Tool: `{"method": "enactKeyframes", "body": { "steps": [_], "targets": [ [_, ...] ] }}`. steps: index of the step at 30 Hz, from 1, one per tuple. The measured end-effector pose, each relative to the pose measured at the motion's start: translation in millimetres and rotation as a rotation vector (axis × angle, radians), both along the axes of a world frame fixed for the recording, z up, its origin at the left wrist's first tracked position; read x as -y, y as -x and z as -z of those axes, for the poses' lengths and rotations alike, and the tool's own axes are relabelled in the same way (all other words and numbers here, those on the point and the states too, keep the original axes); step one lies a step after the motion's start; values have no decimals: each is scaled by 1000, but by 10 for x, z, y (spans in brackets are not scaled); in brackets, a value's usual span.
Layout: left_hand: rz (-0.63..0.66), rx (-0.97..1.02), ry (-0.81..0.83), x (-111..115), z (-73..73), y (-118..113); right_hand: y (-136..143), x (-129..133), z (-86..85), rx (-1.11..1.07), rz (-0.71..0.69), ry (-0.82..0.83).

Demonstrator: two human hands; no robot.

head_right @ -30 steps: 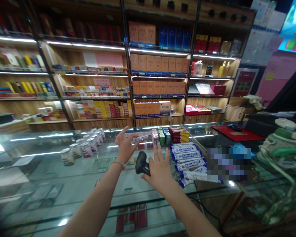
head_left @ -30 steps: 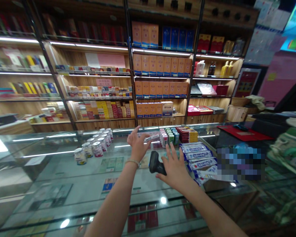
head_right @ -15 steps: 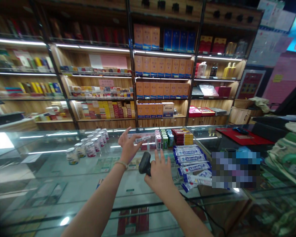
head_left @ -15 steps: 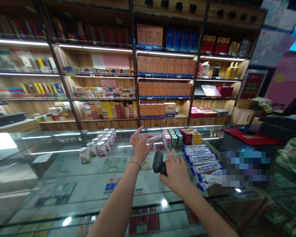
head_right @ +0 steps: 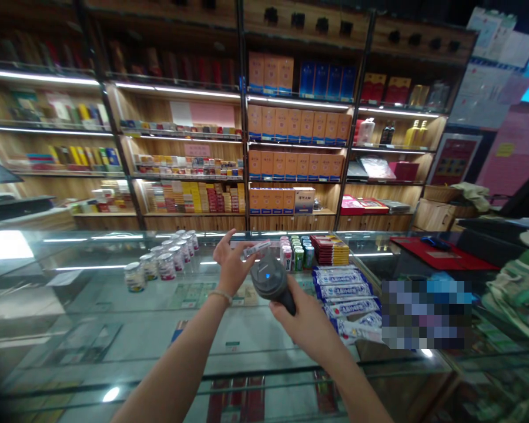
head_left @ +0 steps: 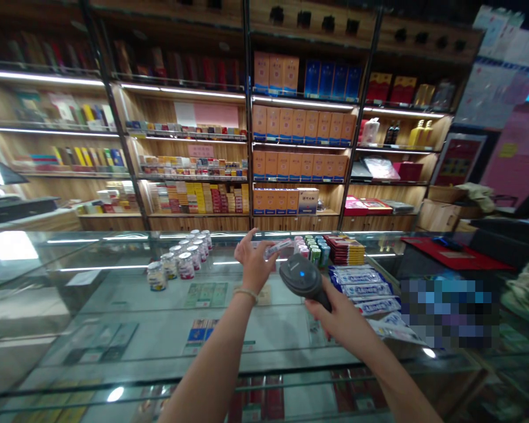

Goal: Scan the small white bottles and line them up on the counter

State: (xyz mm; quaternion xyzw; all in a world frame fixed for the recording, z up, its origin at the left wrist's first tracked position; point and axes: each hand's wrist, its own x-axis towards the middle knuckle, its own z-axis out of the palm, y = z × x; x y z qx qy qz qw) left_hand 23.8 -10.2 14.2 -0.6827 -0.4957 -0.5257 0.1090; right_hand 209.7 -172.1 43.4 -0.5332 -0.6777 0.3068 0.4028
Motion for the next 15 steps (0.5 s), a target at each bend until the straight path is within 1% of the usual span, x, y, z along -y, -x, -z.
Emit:
{"method": "enactKeyframes", "body": {
  "steps": [3,7,10,15],
  "targets": [
    [4,14,-25,-9,15,12,46,-1,40,-19,31,-87],
    [-10,21,-64,-29,25,18,92,-33,107,-3,79,-133],
    [-12,18,-99,-29,16,15,115,-28,120,61,143,-157],
    [7,18,-35,-15,14,16,147,10,109,149,218,-174]
  ]
}}
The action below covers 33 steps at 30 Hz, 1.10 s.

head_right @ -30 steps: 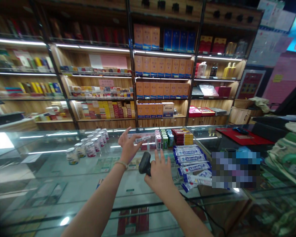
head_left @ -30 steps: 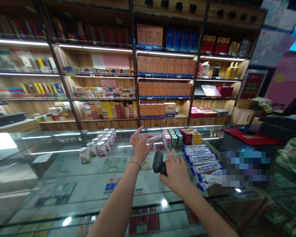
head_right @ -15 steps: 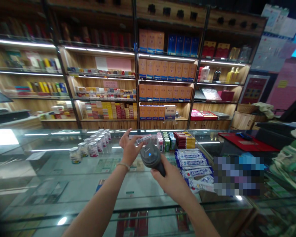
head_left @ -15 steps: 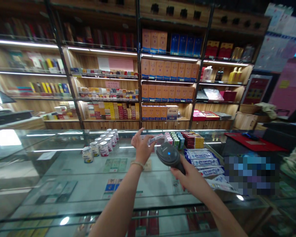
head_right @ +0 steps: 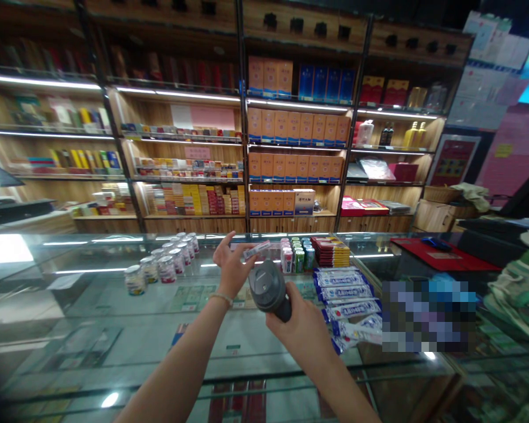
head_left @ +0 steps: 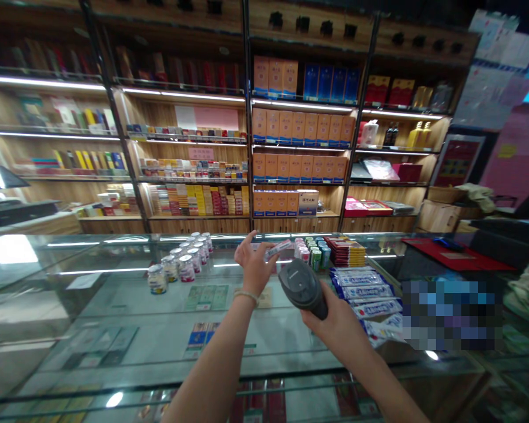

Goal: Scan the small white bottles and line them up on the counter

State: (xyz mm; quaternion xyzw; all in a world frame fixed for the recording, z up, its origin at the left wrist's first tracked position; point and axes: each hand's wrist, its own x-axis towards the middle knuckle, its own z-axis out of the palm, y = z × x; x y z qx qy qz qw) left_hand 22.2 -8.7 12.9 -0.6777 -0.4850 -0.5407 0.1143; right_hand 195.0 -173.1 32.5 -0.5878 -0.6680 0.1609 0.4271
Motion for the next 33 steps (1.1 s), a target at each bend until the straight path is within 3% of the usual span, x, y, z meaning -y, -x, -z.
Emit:
{"method": "enactKeyframes", "body": {
  "steps": [10,18,27,33],
  "targets": [
    [-15,17,27,-8,-10,-1,2,-54,-69,377,146,69],
    [-48,40,34,10,-45,9,45,-303,280,679,168,-211],
    [-54,35,20,4,-45,-2,31,-496,515,811,72,-202],
    [-55,21,20,-14,-24,2,6,-499,553,774,31,-149]
  ]
}}
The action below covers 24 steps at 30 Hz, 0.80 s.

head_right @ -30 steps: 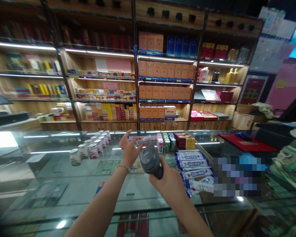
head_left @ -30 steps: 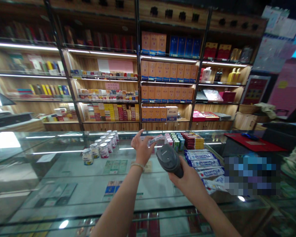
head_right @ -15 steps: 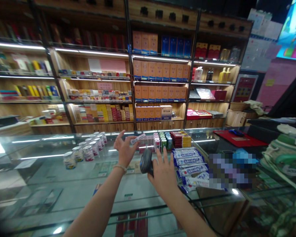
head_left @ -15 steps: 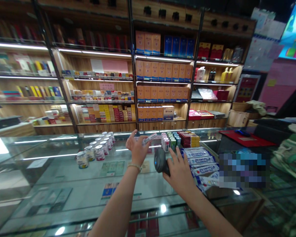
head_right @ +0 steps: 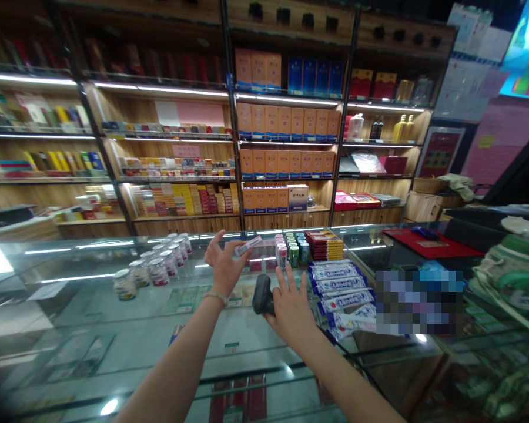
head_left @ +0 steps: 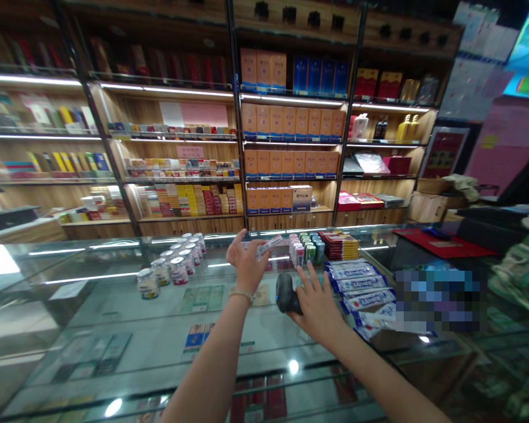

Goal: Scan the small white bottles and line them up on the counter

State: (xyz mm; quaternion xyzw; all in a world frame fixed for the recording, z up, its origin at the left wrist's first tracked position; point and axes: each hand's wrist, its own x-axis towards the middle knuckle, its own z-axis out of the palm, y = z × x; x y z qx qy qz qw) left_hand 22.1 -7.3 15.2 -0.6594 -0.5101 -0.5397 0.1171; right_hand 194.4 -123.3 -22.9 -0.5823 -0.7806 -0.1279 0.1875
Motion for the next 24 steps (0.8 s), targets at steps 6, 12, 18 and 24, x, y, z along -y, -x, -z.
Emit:
{"method": "enactKeyframes", "body": {
  "steps": [6,12,18,24],
  "targets": [
    [14,1,-7,1,1,-6,-53,51,-73,-44,-63,156],
    [4,6,5,37,-28,-11,-44,61,-176,-24,-51,111],
    [16,13,3,32,-22,-13,-54,12,-253,-45,-7,65],
    [62,53,8,17,-25,-35,-107,-394,-436,-243,52,-66]
  ]
}}
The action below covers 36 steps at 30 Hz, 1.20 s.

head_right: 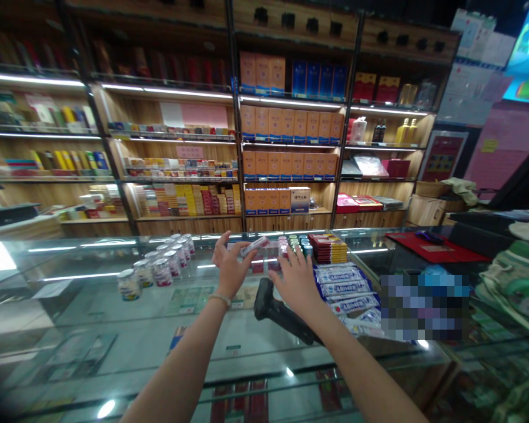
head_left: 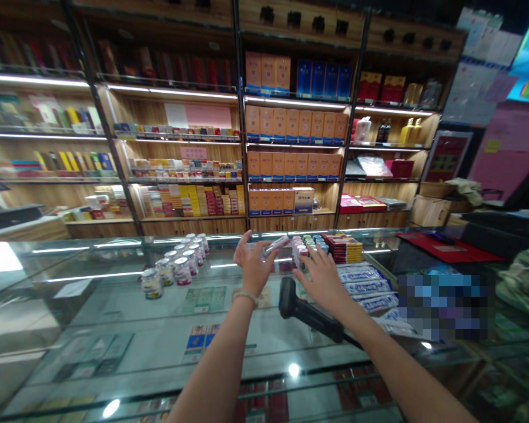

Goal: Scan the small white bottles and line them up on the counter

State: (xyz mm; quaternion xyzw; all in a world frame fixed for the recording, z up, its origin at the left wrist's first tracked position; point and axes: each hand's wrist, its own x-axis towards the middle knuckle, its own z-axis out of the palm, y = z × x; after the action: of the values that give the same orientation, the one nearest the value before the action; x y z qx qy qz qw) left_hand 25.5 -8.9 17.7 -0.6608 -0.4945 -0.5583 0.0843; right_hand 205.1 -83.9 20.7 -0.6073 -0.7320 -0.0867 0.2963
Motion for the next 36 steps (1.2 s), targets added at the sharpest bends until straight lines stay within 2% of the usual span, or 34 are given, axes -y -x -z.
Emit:
{"method": "enactKeyframes", "body": {
  "steps": [3,6,14,25,32,36],
  "targets": [
    [26,24,9,-21,-6,-8,14,-242,-85,-108,-34,-107],
    [48,40,10,-48,-1,-5,60,-391,-152,-212,-13,-135],
    [110,12,43,-52,17,-21,66,-513,-246,-355,-32,-217],
    [176,-122,90,7,52,-103,-29,-422,-300,-247,-27,-199],
    [188,-218,83,-41,-71,-16,-49,-411,-532,-87,-66,-189],
    [120,-369,66,-22,-180,181,106,-459,-596,-12,-118,-222]
  ]
}}
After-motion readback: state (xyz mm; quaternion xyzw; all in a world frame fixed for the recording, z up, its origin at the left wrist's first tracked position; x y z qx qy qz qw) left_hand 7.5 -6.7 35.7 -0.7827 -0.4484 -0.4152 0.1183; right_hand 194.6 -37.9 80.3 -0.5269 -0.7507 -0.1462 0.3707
